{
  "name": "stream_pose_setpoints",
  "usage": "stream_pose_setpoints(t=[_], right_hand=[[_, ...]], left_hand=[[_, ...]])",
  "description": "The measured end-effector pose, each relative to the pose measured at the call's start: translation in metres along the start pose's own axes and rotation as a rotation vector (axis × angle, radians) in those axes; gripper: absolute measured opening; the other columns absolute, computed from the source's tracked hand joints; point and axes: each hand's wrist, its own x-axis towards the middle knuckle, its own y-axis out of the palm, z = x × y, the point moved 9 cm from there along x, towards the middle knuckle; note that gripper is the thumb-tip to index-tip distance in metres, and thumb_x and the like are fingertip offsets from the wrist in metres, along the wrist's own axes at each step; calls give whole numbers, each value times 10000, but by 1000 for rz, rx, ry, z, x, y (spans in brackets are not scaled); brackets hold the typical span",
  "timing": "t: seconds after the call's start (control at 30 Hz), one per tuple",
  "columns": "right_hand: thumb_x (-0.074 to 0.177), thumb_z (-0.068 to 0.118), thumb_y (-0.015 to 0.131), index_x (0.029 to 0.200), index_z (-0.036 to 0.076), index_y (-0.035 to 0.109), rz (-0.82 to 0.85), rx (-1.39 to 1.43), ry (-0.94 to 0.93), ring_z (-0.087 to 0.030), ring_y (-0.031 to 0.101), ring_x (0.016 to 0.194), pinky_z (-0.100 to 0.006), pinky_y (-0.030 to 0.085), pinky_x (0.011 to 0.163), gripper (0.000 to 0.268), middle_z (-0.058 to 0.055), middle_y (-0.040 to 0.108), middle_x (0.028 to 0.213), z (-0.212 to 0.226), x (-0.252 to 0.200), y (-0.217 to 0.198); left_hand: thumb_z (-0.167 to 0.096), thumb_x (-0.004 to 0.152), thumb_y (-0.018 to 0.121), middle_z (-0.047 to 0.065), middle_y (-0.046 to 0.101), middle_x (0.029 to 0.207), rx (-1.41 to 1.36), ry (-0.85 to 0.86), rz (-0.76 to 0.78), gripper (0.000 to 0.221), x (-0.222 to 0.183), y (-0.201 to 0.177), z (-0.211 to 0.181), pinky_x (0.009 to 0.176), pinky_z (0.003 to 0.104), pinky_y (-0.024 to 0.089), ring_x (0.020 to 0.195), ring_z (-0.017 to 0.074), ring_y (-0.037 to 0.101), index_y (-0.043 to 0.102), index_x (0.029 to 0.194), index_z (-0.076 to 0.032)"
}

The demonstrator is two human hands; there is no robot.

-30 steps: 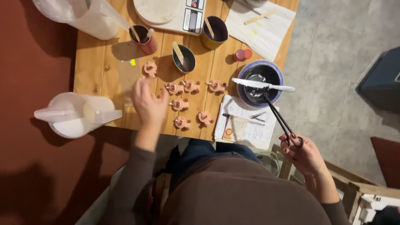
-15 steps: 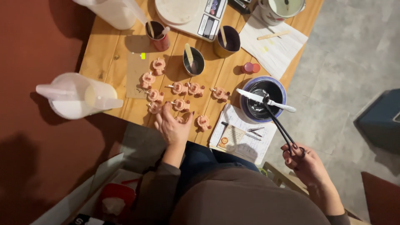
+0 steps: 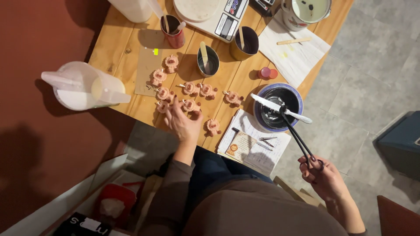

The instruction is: Trim excess wax from small decorative candle components using nail clippers.

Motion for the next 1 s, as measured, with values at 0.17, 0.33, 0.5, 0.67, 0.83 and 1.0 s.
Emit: stream_pose_setpoints(t=[0.17, 0.33, 0.5, 0.67, 0.83, 1.0], right_hand=[[965, 301, 647, 1096, -99, 648, -11, 8, -25, -111, 379, 562, -268, 267, 489, 420, -88, 577, 700, -2, -7, -2], [945, 289, 660, 1088, -93, 649, -14, 75, -100, -119, 435, 596, -265, 295, 498, 407, -64, 578, 730, -4, -13, 5], [927, 305, 707, 1088, -81, 657, -42, 111, -144, -98, 459, 606, -239, 302, 493, 422, -29, 560, 751, -13, -29, 10], [899, 335, 754, 1130, -71, 662, 40, 70, -204, -68, 463, 632, -222, 325, 525, 476, -16, 574, 774, 3, -64, 40], [865, 321, 779, 1198, -42, 652, 110, -72, -196, -56, 517, 751, -197, 371, 608, 508, 13, 595, 839, 27, -88, 64], [852, 208, 799, 1267, -31, 624, 179, -152, -187, -45, 495, 746, -210, 432, 639, 510, 40, 548, 846, 28, -90, 67]], left_hand=[[-131, 734, 832, 130, 608, 1255, -276, 66, -28, 905, 0, -33, -29, 1029, 496, 496, 1205, 313, 593, 358, 1502, -68], [59, 794, 755, 118, 563, 1312, -1043, -91, 369, 899, 0, -43, -66, 890, 328, 609, 1125, 194, 668, 295, 1555, -76], [92, 819, 741, 90, 543, 1363, -1530, -153, 1024, 813, 2, -42, -146, 955, 305, 559, 1121, 167, 646, 356, 1521, -47], [58, 825, 763, 118, 633, 1327, -1348, -60, 1321, 712, -6, -33, -199, 939, 296, 564, 1055, 157, 661, 439, 1454, -18], [24, 803, 769, 120, 694, 1320, -1004, 108, 1543, 656, -15, -23, -241, 910, 264, 571, 1068, 110, 660, 494, 1399, -7], [3, 753, 751, 79, 713, 1299, -799, 234, 1731, 645, -25, -1, -268, 873, 247, 582, 1088, 78, 667, 564, 1370, -14]])
